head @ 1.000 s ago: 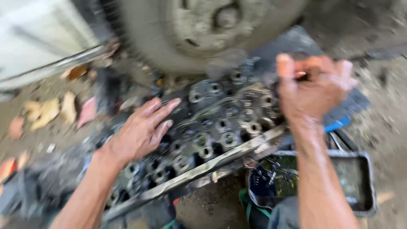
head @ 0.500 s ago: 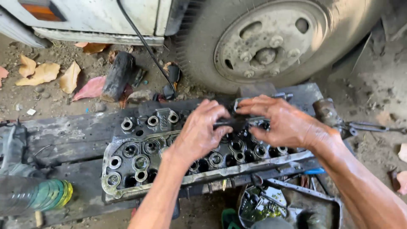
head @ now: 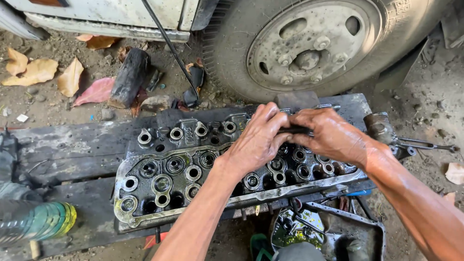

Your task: Cleaning and surfacing a cylinder head using a sanding block and liquid.

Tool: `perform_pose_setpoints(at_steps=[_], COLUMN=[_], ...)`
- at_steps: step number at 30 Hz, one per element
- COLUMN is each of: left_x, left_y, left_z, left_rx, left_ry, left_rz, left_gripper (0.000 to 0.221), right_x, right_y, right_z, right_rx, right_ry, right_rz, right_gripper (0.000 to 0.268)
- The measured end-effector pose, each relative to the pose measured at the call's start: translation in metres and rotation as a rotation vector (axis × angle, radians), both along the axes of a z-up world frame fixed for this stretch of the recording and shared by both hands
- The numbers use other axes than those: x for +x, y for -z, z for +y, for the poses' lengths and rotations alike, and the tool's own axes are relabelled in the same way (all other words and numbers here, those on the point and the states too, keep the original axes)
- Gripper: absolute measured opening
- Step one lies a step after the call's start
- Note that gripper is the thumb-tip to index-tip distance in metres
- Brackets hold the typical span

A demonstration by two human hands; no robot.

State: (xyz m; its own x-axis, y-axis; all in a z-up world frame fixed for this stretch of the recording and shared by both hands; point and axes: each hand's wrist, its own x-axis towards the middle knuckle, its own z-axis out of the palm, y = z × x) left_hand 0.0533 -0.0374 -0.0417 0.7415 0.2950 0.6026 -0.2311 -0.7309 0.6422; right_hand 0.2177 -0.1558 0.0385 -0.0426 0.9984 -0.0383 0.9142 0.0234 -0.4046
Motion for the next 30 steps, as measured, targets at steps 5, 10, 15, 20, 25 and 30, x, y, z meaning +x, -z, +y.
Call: perform_pose_setpoints(at_steps=[5,10,15,20,25,30], left_x=[0.015,0.028,0.027,-0.055,-0.04,-0.001], left_y=[-0.021,-0.034,-0.008,-0.03,-0.032,0.013], left_z=[0.01,0.008,0.012,0.033,0.008,0.016], left_rx=[0.035,0.09,0.077,-0.175,-1.302,0.272], left_ry=[0.127,0.152,0.112,0.108,0.018,0.038], left_rz=[0.318,0.346,0.232,0.315,0.331,0.148], left_gripper=[0.025,0.024,0.018,0.01,0.005,0.029], right_x=[0.041,0.047,0.049,-0.014,-0.011,0.006], right_y=[0.031,0.02,0.026,0.029,0.019,0.026], right_z=[-0.019,-0.034,-0.041,-0.002,-0.009,-0.032], right_rx=[0.07,0.157,0.278,0.39,0.38,0.412], right_ry=[-0.013,-0.005,-0.094,-0.229,-0.304,-0.174], right_rz=[-0.135,-0.08,-0.161,-0.174,-0.212,-0.259], right_gripper=[0.032,0.03,0.028,0.024,0.025,0.036])
